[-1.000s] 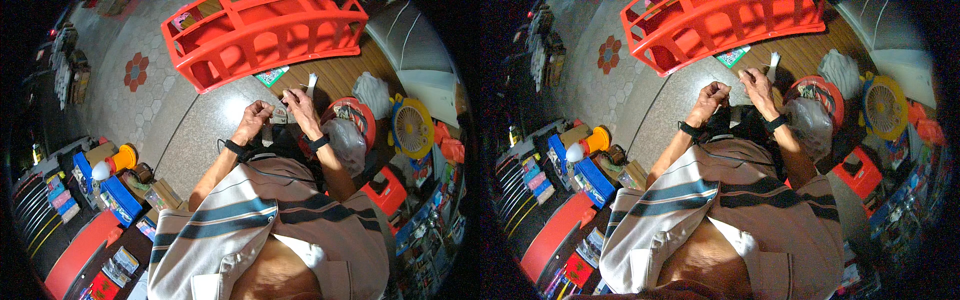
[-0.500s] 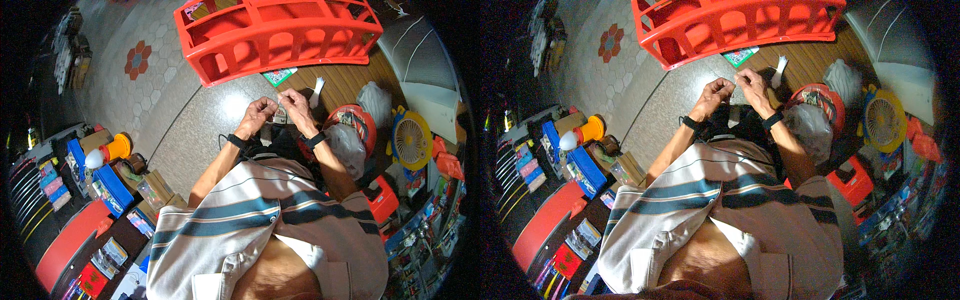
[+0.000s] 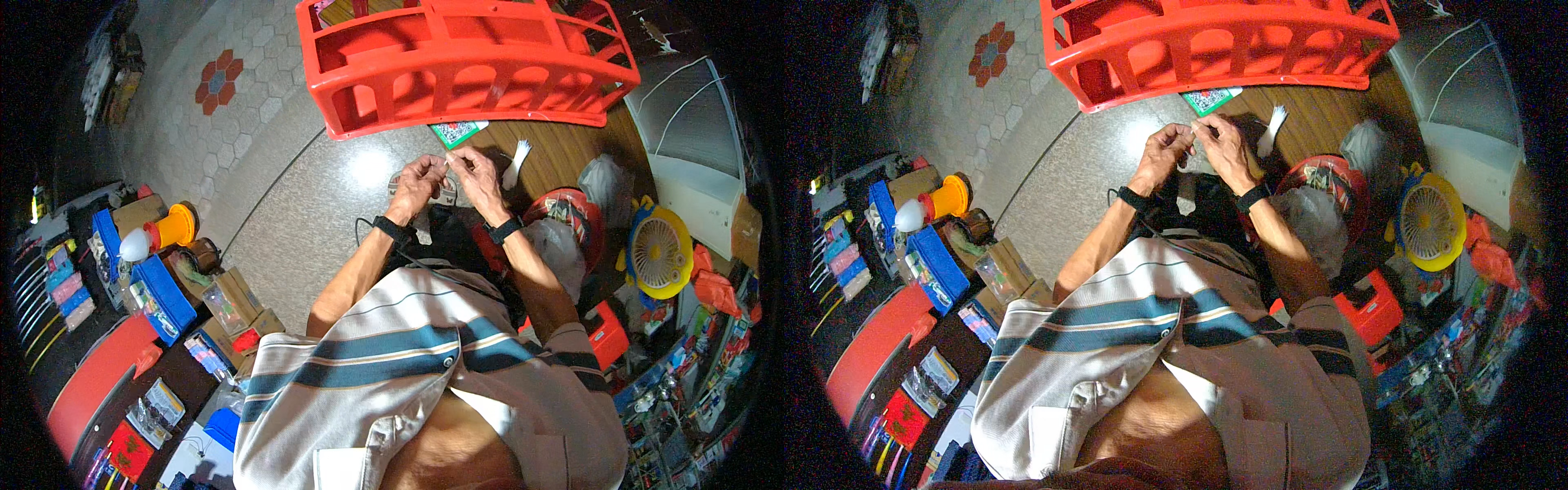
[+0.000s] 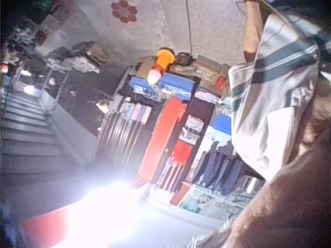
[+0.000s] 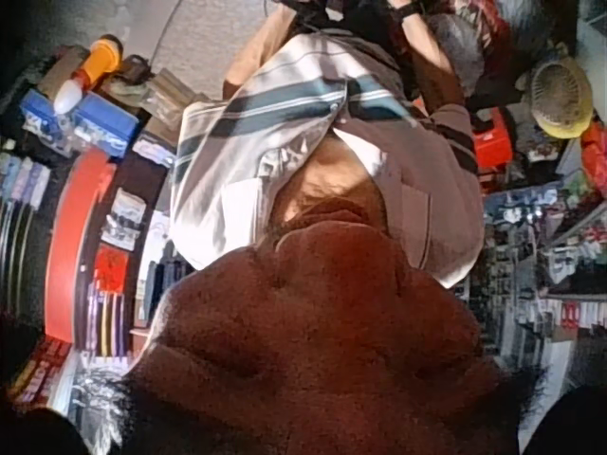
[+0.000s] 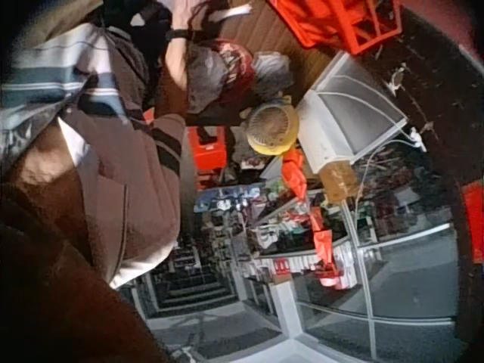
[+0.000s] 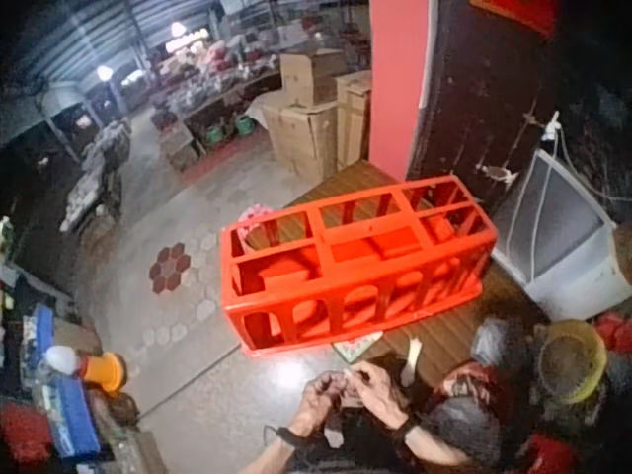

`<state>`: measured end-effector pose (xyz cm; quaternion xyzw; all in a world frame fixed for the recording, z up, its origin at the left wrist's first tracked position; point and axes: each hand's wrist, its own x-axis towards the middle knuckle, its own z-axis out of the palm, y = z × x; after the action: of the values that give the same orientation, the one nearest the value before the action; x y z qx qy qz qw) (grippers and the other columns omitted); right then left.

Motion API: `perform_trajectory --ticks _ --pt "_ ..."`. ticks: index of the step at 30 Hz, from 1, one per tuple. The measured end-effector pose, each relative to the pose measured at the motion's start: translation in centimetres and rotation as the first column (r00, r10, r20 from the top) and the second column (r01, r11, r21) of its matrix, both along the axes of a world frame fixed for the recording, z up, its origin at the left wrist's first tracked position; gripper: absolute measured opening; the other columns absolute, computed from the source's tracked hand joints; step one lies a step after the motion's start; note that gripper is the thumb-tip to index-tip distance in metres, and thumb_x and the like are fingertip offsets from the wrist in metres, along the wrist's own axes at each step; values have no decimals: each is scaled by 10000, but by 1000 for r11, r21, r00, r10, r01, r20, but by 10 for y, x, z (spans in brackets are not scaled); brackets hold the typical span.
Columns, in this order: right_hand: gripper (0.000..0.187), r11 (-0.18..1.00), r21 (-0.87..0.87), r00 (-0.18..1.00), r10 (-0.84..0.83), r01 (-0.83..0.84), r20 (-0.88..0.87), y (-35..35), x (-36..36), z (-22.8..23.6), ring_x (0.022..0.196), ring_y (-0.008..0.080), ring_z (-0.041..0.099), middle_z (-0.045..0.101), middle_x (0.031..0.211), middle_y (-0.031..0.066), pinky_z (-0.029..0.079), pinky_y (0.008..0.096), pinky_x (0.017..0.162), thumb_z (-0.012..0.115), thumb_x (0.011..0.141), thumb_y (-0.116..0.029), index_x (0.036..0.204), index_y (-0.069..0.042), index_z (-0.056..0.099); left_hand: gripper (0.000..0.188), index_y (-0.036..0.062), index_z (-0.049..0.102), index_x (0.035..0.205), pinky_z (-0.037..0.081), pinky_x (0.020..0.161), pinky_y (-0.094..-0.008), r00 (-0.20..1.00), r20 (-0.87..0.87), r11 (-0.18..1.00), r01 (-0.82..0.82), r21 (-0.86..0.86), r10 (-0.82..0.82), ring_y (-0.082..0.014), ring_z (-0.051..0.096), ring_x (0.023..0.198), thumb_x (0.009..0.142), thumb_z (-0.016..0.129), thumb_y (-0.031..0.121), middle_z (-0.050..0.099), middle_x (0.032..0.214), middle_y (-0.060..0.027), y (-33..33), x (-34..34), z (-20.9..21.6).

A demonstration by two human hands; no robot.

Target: The person unpacks small white plastic fasteners from a bag and attaches them to a red plastic rack. They repeatedly insert the fasteners into slots on the rack, adjust the rack's position, and continue securing the fasteners by hand.

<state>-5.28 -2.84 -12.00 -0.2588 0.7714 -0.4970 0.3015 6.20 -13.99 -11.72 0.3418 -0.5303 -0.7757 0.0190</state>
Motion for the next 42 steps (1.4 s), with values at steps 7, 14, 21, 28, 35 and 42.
perform_trajectory --ticks 7,14,21,28,35,42 --pt "276 996 -15 996 -85 85 -23 -20 -31 6 851 232 643 681 891 121 485 343 778 535 956 -200 1140 -11 616 152 51 637 1018 394 485 -233 984 6 984 -179 15 179 -87 491 541 954 615 187 612 721 -25 -15 -17 -34" --pt "257 996 73 999 -54 55 -5 -36 -50 8 835 251 662 682 850 143 496 360 777 517 947 -147 1153 -16 599 162 23 653 1038 390 474 -235 967 36 961 -256 102 254 -91 508 555 949 616 152 621 726 -38 -22 -37 -60" --pt "301 997 18 993 -75 77 -97 -38 -48 -11 711 103 576 673 918 58 483 273 590 568 958 -194 1235 -76 562 189 16 662 1071 410 478 -216 975 -16 971 -218 100 220 -85 523 570 939 622 145 631 737 -26 -28 -41 -61" --pt "284 997 53 996 -45 50 -82 -37 -51 -11 798 166 618 677 922 99 495 313 660 567 952 -186 1214 -78 579 187 11 668 1083 370 435 -209 953 -17 935 -294 198 304 -79 469 495 930 606 98 630 737 -24 -31 -42 -59" --pt "287 995 86 995 -34 42 -94 -37 -52 -9 664 96 561 671 850 39 474 270 585 563 958 -183 1222 -73 578 173 5 681 1050 381 465 -217 965 -35 940 -243 240 259 -85 461 494 928 615 108 638 753 -27 -37 -47 -59" --pt "285 996 82 994 -34 42 -99 -37 -53 -11 632 87 541 664 830 32 459 255 575 562 956 -184 1216 -67 575 135 18 689 993 385 467 -219 967 -68 941 -221 258 246 -87 472 491 927 618 112 651 748 -31 -40 -49 -64"
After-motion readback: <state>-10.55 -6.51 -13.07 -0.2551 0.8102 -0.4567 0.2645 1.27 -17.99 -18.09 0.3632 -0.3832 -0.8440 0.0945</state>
